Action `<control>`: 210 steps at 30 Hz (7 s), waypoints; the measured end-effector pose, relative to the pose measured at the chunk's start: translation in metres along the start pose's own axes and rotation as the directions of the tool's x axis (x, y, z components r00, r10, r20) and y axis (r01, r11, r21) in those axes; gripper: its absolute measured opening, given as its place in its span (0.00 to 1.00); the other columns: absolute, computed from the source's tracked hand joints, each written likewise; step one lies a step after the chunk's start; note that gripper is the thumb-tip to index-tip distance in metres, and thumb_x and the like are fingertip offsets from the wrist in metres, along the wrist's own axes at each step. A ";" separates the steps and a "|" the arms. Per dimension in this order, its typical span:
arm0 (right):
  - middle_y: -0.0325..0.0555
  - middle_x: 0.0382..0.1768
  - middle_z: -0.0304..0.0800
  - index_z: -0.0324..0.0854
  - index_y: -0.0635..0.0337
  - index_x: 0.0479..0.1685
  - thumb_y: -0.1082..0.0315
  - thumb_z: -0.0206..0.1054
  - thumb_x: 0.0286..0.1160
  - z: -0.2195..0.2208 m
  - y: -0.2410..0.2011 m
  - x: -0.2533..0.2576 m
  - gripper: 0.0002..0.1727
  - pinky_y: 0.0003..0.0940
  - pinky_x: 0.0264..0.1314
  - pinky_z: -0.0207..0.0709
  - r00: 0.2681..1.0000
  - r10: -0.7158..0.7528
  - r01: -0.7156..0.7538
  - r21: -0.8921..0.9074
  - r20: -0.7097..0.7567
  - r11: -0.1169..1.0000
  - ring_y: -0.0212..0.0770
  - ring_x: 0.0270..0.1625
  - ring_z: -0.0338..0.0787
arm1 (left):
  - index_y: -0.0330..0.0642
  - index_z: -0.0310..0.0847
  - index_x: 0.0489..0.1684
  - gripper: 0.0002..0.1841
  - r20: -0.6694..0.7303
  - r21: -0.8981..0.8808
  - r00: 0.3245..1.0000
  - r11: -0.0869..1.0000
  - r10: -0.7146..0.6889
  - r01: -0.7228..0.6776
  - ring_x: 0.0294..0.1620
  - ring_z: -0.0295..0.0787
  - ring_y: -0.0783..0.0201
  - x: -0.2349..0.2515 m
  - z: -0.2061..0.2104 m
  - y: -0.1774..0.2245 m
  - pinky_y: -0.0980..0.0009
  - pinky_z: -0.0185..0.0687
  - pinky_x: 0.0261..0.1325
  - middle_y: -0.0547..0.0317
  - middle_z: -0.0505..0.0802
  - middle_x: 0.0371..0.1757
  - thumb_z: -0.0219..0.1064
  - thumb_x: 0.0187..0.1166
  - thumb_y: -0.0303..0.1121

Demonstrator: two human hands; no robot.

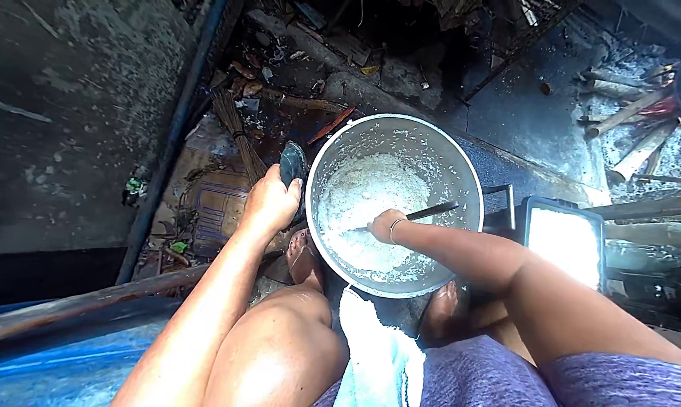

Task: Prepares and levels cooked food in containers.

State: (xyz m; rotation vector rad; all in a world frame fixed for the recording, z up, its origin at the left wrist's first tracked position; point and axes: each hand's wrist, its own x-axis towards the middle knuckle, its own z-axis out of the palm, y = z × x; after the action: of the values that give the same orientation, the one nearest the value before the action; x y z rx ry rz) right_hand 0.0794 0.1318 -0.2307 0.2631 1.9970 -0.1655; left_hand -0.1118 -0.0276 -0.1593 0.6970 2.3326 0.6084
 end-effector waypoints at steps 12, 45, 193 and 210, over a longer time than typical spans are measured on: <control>0.60 0.57 0.92 0.77 0.51 0.76 0.63 0.52 0.92 0.002 0.054 0.000 0.20 0.67 0.60 0.82 0.995 0.015 -0.014 0.017 -0.094 1.000 0.64 0.64 0.91 | 0.39 0.73 0.68 0.20 -0.004 -0.002 1.000 1.000 -0.004 0.004 0.57 0.88 0.37 0.000 0.000 0.001 0.31 0.77 0.59 0.37 0.90 0.51 0.55 0.92 0.47; 0.64 0.54 0.91 0.87 0.68 0.50 0.73 0.59 0.83 -0.059 0.004 -0.005 0.12 0.69 0.52 0.82 0.982 0.106 -0.096 0.069 -0.159 0.993 0.66 0.60 0.91 | 0.39 0.74 0.68 0.22 -0.005 -0.015 1.000 1.000 0.013 -0.013 0.57 0.88 0.37 0.001 0.002 -0.004 0.30 0.77 0.58 0.37 0.90 0.51 0.55 0.91 0.48; 0.66 0.72 0.84 0.69 0.61 0.85 0.65 0.64 0.78 0.021 0.112 0.023 0.33 0.70 0.74 0.75 0.838 0.534 -0.199 0.846 -0.115 0.494 0.65 0.76 0.83 | 0.58 0.79 0.59 0.21 0.548 0.534 0.837 0.767 0.007 -0.355 0.47 0.88 0.60 -0.112 -0.083 0.107 0.51 0.81 0.52 0.64 0.90 0.40 0.67 0.79 0.58; 0.67 0.70 0.84 0.80 0.64 0.72 0.70 0.57 0.85 0.052 0.109 0.052 0.20 0.67 0.76 0.73 0.863 0.505 -0.062 0.986 -0.025 0.155 0.63 0.76 0.82 | 0.59 0.81 0.53 0.19 0.522 0.573 0.853 0.730 0.025 -0.373 0.37 0.86 0.65 -0.112 -0.078 0.105 0.56 0.81 0.43 0.69 0.87 0.31 0.66 0.78 0.60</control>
State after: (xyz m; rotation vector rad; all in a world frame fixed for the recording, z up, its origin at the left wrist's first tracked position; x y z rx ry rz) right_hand 0.1313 0.2307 -0.3002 1.6441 1.8247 -1.2651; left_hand -0.0553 -0.0355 0.0035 1.2788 1.9573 -0.3421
